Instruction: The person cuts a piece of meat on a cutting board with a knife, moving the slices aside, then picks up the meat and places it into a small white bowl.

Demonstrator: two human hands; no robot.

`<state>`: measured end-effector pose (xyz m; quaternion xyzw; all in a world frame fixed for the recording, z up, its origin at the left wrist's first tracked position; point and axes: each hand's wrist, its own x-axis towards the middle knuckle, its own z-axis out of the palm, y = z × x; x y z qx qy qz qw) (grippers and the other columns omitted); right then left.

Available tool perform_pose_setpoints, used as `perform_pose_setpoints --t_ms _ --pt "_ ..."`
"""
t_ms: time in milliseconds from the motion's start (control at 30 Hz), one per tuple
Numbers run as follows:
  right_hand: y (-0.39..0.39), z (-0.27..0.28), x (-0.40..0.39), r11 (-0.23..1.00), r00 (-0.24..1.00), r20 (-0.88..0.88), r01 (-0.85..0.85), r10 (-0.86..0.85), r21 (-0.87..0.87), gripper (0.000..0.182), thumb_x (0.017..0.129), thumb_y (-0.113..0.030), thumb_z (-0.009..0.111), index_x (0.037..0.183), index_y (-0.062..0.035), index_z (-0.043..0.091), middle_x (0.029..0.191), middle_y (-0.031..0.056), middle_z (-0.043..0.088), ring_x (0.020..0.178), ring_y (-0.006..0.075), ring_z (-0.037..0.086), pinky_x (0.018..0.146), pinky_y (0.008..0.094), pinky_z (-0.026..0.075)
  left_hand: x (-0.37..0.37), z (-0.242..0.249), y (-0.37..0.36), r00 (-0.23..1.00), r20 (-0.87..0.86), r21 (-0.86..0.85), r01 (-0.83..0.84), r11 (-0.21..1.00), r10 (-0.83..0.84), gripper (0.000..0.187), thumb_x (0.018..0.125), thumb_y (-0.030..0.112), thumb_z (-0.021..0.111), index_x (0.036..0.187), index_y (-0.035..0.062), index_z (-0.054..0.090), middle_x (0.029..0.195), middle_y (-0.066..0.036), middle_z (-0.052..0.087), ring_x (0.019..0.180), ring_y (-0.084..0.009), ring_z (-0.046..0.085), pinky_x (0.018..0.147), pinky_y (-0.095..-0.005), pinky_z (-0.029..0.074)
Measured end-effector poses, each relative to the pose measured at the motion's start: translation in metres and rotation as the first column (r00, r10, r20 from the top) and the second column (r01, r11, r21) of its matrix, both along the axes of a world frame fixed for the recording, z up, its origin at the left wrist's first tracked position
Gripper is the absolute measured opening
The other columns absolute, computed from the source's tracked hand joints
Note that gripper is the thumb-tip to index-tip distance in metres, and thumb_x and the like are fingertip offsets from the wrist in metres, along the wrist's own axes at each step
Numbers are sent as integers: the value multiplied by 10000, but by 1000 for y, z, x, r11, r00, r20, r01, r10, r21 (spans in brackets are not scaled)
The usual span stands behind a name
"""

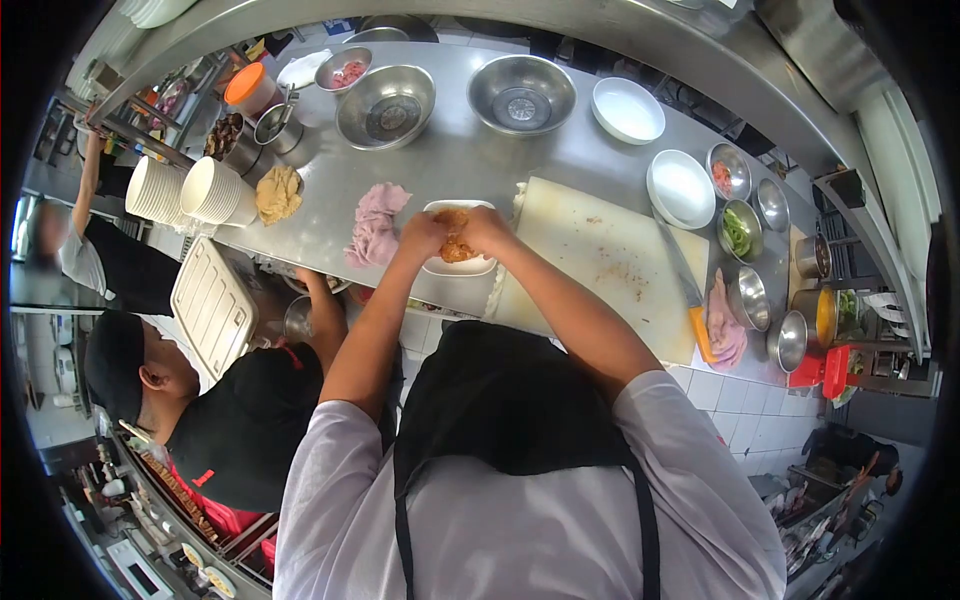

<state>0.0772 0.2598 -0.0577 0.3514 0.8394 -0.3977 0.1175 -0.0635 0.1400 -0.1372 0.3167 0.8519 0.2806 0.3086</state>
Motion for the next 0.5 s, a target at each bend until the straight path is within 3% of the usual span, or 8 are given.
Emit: perform_pose_setpoints --t_ms 133,167,233,333,433,500 --pt "2 -3 4 980 990 12 142 -142 -139 401 926 -320 724 1132 22 765 1081 237 781 988 349 781 852 444 622 14 11 -5 991 -108 76 -71 995 79 300 875 241 651 1003 5 786 932 -266 753 872 -422 750 793 -498 602" --pt "1 -6 5 990 992 -34 116 -119 -86 389 960 -296 682 1172 24 742 1077 231 779 904 345 781 758 434 631 20 21 -7 982 -160 97 -83 992 98 275 861 237 634 952 31 792 946 -270 741 928 -468 727 836 -545 580" --pt "-1 -14 8 997 990 -121 70 -67 23 370 1028 -250 599 1251 29 697 1070 218 774 738 338 783 568 413 649 26 33 -10 974 -209 111 -61 992 83 274 867 244 631 927 24 782 947 -277 734 924 -473 719 831 -552 575" --pt "-2 -10 10 997 990 -119 81 -79 15 399 1056 -282 538 1243 38 686 1077 238 762 742 354 778 561 411 651 24 25 -12 976 -199 134 -65 989 91 277 872 247 627 905 14 774 964 -288 727 925 -479 713 826 -560 571" --pt "-3 -3 17 981 979 -118 155 -169 -118 400 1069 -319 517 1225 1 701 1049 226 765 741 344 777 569 412 639 24 16 -14 980 -148 154 -108 982 131 264 865 226 639 931 14 781 983 -290 730 933 -476 715 836 -556 573" --pt "-1 -18 18 992 980 -153 125 -124 -7 369 1060 -319 540 1220 -39 718 1055 207 768 782 357 774 650 436 636 23 9 -15 981 -148 157 -101 982 124 279 871 186 657 1038 -8 769 938 -277 745 862 -420 744 779 -496 597"
